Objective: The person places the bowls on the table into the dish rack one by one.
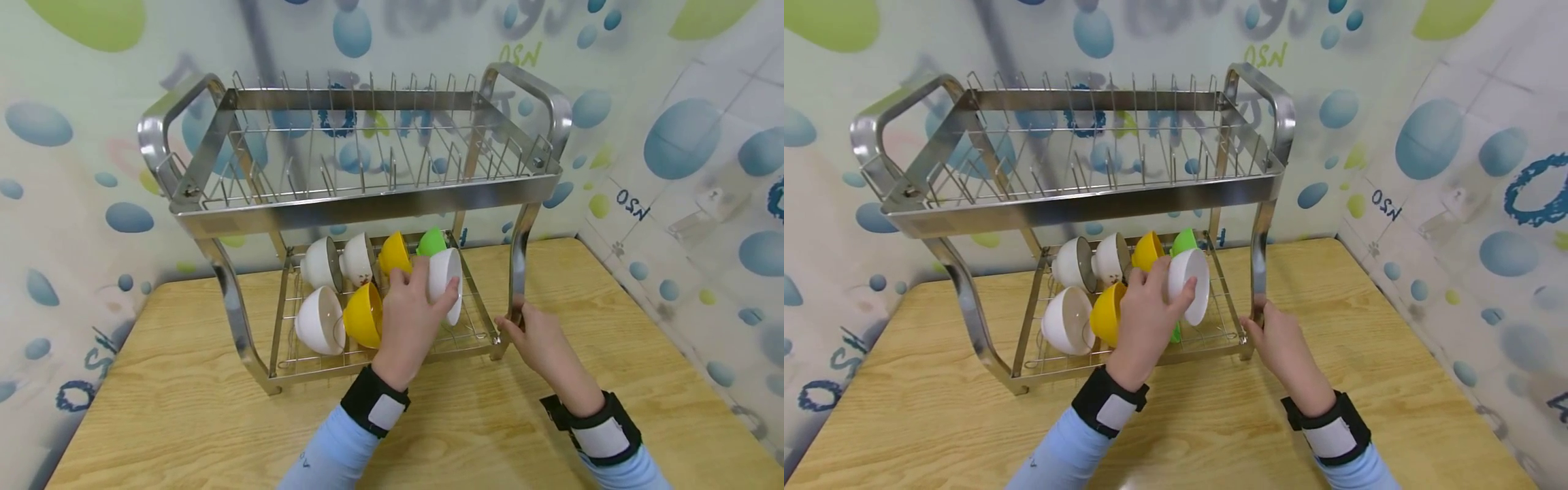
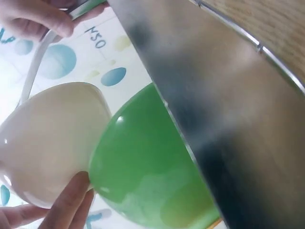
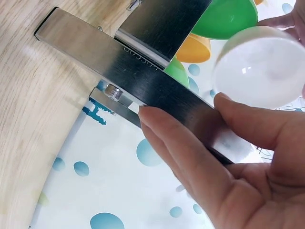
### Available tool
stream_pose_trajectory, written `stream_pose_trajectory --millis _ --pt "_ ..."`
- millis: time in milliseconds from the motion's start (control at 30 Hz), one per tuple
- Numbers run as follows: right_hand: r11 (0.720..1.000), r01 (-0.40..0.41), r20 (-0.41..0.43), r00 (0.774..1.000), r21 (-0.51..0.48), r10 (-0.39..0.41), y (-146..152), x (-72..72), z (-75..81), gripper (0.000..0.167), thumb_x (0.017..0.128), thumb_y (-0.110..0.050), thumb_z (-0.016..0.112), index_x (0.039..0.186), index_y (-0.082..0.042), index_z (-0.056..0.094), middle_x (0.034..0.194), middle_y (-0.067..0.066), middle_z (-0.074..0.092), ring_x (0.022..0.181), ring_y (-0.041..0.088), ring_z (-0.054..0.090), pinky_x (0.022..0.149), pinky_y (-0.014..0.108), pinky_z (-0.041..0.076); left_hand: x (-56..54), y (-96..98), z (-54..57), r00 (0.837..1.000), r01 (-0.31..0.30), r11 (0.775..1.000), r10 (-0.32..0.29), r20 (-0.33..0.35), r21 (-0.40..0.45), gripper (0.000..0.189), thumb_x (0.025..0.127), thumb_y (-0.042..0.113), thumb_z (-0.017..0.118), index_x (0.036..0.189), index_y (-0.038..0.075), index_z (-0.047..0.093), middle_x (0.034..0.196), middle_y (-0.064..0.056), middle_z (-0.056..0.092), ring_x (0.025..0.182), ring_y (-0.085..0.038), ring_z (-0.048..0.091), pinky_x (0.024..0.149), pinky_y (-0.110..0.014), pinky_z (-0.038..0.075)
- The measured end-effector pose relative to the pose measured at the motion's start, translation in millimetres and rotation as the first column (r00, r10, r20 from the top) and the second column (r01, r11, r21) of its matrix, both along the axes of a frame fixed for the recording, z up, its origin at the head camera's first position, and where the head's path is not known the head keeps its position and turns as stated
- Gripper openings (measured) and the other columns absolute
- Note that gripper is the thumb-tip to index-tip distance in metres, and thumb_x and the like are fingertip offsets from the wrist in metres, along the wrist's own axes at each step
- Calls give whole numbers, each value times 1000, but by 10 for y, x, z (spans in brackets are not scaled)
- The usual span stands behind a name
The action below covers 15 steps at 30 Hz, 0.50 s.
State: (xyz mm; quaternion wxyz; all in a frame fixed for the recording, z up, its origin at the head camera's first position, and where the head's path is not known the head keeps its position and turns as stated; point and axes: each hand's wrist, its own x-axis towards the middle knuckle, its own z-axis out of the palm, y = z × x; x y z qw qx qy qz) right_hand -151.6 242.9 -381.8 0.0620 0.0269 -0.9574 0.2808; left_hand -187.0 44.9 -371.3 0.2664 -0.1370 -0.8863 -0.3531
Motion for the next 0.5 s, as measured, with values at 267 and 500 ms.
stream_pose_trajectory --millis 267,500 --pt "1000 4 19 1000 11 -5 12 -13 -6 22 94 -23 59 92 -3 50 67 6 55 52 15 44 46 28 35 -146 249 -84 977 -137 947 82 -194 -290 61 84 59 59 115 7 61 94 -20 59 60 -20 60 47 -25 52" --pt "1000 3 36 999 4 -3 15 -10 -8 21 94 -23 59 94 -4 49 68 6 55 51 15 44 45 28 35 -207 367 -137 980 -170 890 109 -163 -423 65 86 62 54 117 7 62 99 -22 63 66 -21 65 44 -22 50"
